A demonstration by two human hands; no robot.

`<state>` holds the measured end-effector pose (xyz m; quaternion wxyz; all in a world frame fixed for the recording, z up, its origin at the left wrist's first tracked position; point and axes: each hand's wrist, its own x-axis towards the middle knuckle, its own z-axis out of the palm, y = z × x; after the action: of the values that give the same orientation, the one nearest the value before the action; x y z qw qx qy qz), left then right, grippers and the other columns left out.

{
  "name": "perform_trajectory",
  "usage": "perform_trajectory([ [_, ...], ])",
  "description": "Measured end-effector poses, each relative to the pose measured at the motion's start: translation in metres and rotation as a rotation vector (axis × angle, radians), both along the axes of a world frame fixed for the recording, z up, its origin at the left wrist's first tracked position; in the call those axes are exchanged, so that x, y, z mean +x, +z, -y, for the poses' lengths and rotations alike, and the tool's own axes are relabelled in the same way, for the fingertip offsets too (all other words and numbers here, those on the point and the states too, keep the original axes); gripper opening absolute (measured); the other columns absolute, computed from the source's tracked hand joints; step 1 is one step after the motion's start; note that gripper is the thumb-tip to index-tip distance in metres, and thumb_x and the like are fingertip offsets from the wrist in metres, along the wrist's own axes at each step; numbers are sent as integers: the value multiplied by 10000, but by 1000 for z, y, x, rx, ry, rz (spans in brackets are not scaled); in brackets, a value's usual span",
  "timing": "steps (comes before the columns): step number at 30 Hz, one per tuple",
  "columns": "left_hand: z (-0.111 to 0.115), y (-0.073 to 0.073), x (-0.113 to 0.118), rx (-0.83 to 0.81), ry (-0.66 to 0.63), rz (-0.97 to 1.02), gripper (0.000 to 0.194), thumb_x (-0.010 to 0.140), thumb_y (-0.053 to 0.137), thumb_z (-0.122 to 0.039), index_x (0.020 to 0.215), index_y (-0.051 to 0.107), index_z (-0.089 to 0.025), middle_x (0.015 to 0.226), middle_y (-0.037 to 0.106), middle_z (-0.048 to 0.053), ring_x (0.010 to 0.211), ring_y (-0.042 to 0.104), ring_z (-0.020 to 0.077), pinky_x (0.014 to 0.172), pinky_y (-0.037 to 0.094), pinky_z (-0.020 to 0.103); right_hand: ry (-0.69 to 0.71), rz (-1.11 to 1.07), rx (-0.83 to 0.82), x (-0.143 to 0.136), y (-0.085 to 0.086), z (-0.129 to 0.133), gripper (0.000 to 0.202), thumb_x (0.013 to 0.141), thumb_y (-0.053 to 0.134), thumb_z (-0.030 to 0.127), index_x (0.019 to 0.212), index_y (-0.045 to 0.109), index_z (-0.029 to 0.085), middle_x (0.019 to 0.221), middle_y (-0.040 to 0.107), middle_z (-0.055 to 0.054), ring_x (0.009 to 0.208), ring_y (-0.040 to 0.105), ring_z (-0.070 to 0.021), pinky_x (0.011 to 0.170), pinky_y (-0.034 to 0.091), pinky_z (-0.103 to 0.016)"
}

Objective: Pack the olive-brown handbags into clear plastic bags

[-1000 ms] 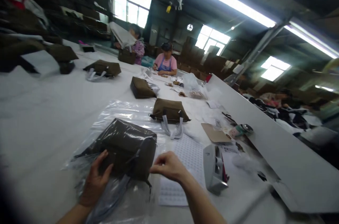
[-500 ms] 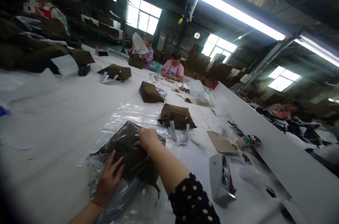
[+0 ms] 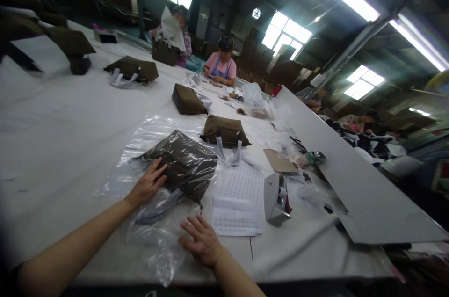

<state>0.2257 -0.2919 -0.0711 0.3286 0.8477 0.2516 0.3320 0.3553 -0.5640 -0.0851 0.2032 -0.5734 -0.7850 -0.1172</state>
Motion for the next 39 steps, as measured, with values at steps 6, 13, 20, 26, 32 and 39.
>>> perform_trajectory([
  [6,46,28,-92,-51,-510,-268,954,606,668,-637,1398,312,-243,1285,537,94,1145,519,270,976,426,375,-158,-579,-193,-7,44,-30,328,817,376,128,1002,634,206,928,706,-53,881,645,-164,800,505,-290],
  [13,86,7,-132,-495,-112,-260,385,884,361,-457,761,634,-215,734,665,12,746,622,187,722,472,262,-377,-1162,-676,-26,87,-40,300,864,411,393,798,604,173,675,677,-36,610,645,-161,594,491,-266],
  [20,91,-22,-156,-742,-39,-221,467,846,328,-579,822,602,-201,694,658,12,674,600,194,644,444,268,-463,-771,-430,-56,105,-61,155,819,509,248,712,606,192,690,625,1,669,573,-138,643,409,-246],
  [26,84,-29,-160,-771,-62,-176,454,839,347,-566,764,590,-190,658,658,12,642,599,196,609,445,269,-478,-460,-143,-58,94,-92,150,823,487,184,727,602,195,723,611,-26,779,515,-179,755,381,-296],
  [32,76,-6,-158,-487,174,-185,349,862,376,-470,902,609,-213,725,697,18,683,654,208,647,502,291,-624,-129,-197,-47,74,-121,108,794,504,177,823,605,201,683,587,-14,664,518,-162,646,340,-264],
  [39,76,-10,-75,499,-166,-118,425,880,433,-223,1303,468,-213,1300,538,51,1221,468,229,1022,383,378,-547,55,-231,-43,70,-121,220,849,460,178,928,642,272,782,572,-40,682,525,-161,588,350,-248],
])
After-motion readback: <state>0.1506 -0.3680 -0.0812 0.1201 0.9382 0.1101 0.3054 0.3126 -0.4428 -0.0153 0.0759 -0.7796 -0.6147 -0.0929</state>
